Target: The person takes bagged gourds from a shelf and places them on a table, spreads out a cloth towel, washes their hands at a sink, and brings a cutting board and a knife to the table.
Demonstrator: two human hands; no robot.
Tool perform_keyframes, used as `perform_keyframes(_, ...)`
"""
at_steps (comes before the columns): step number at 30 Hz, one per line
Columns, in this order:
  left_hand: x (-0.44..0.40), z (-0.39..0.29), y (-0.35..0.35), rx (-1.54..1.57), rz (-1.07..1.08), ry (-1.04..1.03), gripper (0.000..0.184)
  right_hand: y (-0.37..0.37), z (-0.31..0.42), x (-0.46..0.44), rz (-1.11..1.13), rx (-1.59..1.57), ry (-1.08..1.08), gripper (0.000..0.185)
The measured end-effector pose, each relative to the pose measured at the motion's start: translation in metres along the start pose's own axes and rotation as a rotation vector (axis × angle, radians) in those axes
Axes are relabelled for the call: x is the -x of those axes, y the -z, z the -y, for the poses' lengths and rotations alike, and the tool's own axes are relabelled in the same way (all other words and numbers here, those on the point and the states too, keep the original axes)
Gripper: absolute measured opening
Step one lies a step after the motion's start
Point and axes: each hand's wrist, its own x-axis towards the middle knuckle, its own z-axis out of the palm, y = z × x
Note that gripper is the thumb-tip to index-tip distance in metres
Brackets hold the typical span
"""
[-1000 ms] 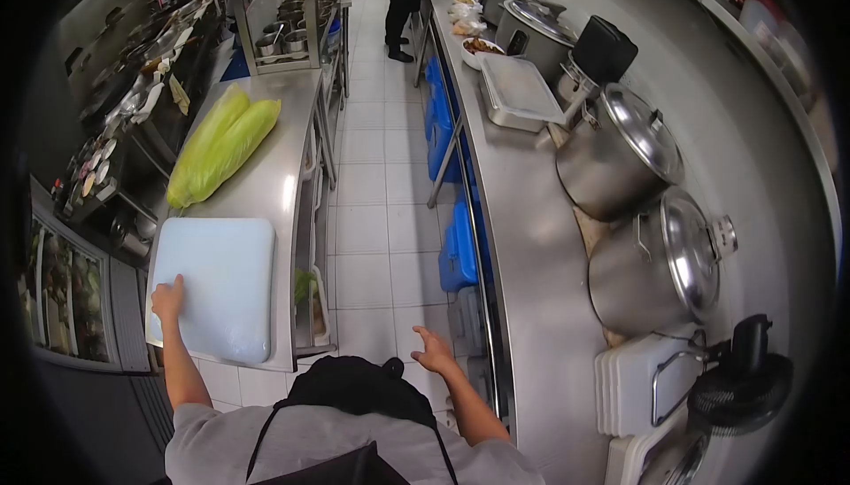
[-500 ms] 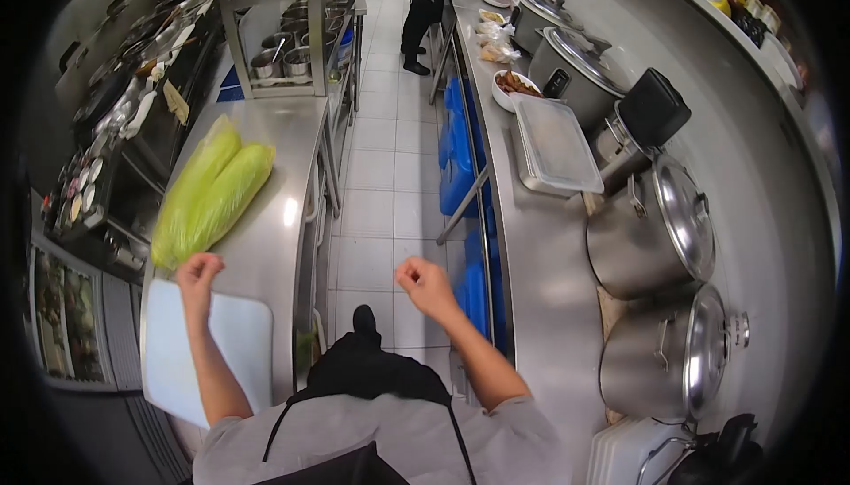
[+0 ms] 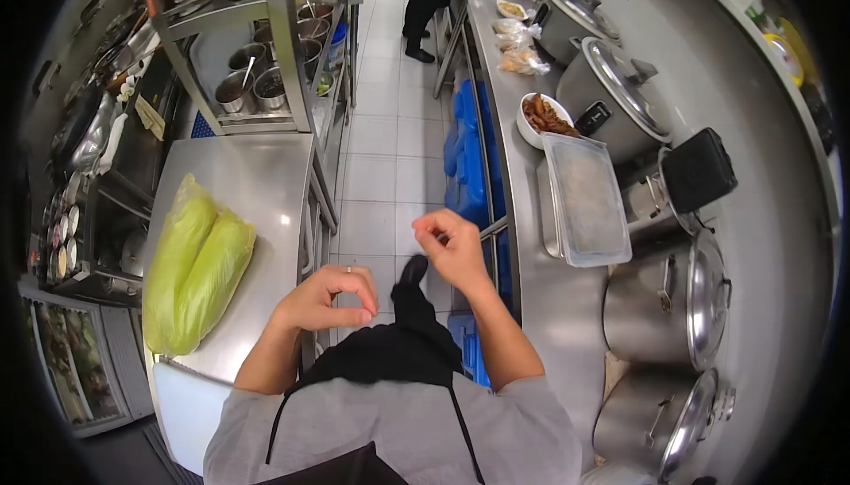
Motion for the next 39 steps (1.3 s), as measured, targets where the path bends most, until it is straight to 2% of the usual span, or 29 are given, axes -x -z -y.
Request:
perform_keyframes(1,-0.019,-0.008,0.006,0.064,0.044,-0.069,0.006,0.004,-0.003,-0.017,0.004,-0.172,-0.061,0.005)
perform_keyframes(3,-0.062,-0.024,0.018,0.198,0.123,-0.201,0.005,0.018,0.005,-0.056,0.001,-0.223,-0.004,0.006)
perform_keyframes(5,-0.111,-0.042,0.030,0.251,0.154,-0.262,0.007,0.035,0.022,-0.102,-0.016,-0.208,0.161,0.009)
perform_keyframes(8,-0.181,-0.050,0.048,0.363,0.177,-0.280,0.010,0.062,0.029,-0.173,0.008,-0.344,0.292,0.020)
perform_keyframes(12,-0.262,-0.045,0.081,0.404,0.158,-0.258,0.013,0.098,0.017,-0.274,0.131,-0.867,0.085,0.036)
perform_keyframes(15,-0.304,-0.041,0.115,0.331,0.133,-0.086,0.011,0.113,0.010,-0.337,0.190,-0.983,0.022,0.036)
perform_keyframes(16,-0.320,-0.039,0.123,0.305,0.121,-0.146,0.012,0.116,0.005,-0.355,0.209,-1.004,0.024,0.033)
perform_keyframes(18,-0.351,-0.032,0.136,0.260,0.092,-0.261,0.014,0.123,-0.016,-0.387,0.197,-0.918,0.184,0.029)
perform_keyframes(21,-0.393,-0.023,0.164,0.485,0.200,-0.368,0.019,0.126,-0.038,-0.433,0.167,-0.823,0.383,0.025)
perform_keyframes(22,-0.408,-0.018,0.174,0.544,0.210,-0.409,0.025,0.126,-0.033,-0.445,0.097,-0.751,0.385,0.026)
perform_keyframes(24,-0.433,-0.011,0.197,0.623,0.211,-0.401,0.020,0.127,-0.029,-0.465,-0.048,-0.596,0.331,0.026)
perform_keyframes(27,-0.474,0.003,0.238,0.694,0.269,-0.446,0.012,0.130,-0.035,-0.512,-0.061,-0.516,0.439,0.031)
perform_keyframes(28,-0.487,0.007,0.252,0.712,0.303,-0.470,0.009,0.133,-0.034,-0.527,-0.029,-0.549,0.461,0.039)
perform_keyframes(30,-0.505,0.020,0.280,0.737,0.398,-0.440,0.005,0.140,-0.024,-0.564,0.016,-0.316,0.688,0.028)
perform_keyframes(32,-0.528,0.027,0.306,0.723,0.540,-0.404,0.004,0.157,0.006,-0.595,0.063,-0.116,0.794,0.021)
perform_keyframes(33,-0.539,0.029,0.318,0.725,0.603,-0.383,0.012,0.166,0.024,-0.610,0.128,-0.057,0.826,0.019)
perform_keyframes(35,-0.556,0.035,0.336,0.911,0.661,-0.317,0.012,0.178,0.055,-0.629,0.221,0.034,0.854,0.018)
perform_keyframes(36,-0.565,0.039,0.351,0.892,0.658,-0.321,0.012,0.181,0.067,-0.635,0.249,0.070,0.849,0.018)
perform_keyframes(39,-0.600,0.041,0.404,0.817,0.663,-0.309,0.012,0.183,0.069,-0.659,0.244,0.211,0.835,0.040)
